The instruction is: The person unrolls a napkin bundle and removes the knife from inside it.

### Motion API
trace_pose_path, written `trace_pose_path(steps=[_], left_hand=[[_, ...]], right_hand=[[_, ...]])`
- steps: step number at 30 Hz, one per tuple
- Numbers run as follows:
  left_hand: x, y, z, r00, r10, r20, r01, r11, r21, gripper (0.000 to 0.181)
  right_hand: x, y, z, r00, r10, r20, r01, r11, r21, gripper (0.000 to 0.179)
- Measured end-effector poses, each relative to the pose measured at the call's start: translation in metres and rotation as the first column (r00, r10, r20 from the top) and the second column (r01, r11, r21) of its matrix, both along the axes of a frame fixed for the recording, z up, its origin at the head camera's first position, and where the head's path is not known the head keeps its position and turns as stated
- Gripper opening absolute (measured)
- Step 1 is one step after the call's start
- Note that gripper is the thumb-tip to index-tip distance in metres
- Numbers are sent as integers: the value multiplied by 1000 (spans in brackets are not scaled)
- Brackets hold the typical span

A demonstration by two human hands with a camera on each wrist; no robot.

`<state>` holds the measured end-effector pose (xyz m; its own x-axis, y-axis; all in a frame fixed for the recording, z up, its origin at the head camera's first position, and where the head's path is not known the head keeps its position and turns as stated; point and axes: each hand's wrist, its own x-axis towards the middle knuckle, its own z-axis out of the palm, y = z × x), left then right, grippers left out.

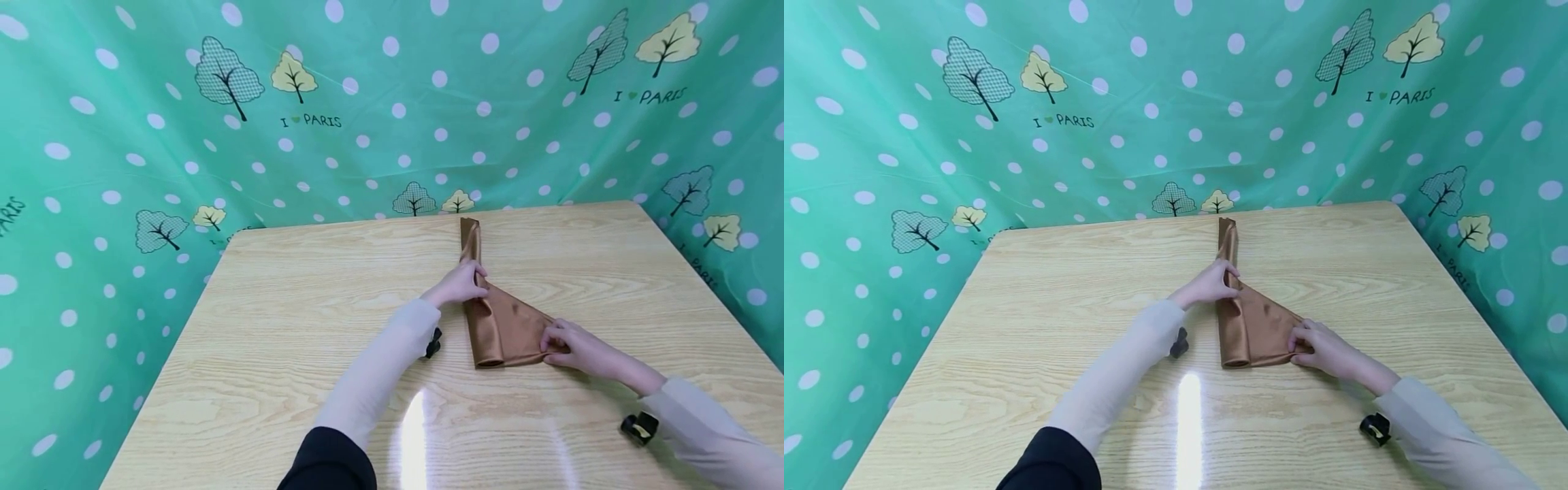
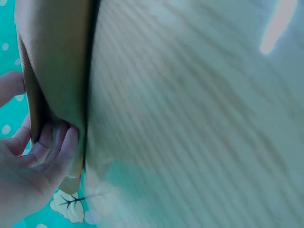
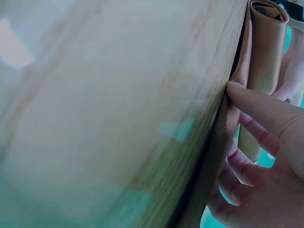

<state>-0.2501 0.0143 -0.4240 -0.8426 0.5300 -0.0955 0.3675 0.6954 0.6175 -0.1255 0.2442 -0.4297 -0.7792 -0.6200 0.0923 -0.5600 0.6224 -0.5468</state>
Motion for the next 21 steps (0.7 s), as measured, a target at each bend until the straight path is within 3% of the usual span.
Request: trace_pose_path(steps=[8,12,17,21], left_hand=[[-3,-18,1,997,9,72,-21,986,165,39],[-2,-28,3,989,21,145,-55,970,235,39],[0,-39,3,976,23,217,-94,942,322,40],[-1,-48,0,959,64,275,-159,926,342,40]], right_hand=[[0,0,-4,998,18,-61,-21,999,-48,19],[-1,1,-6,996,39,-81,-46,996,-82,20],[-1,1,-6,997,39,-60,-44,996,-84,19],[-1,1,-5,1000,23,-18,-25,997,-79,18]])
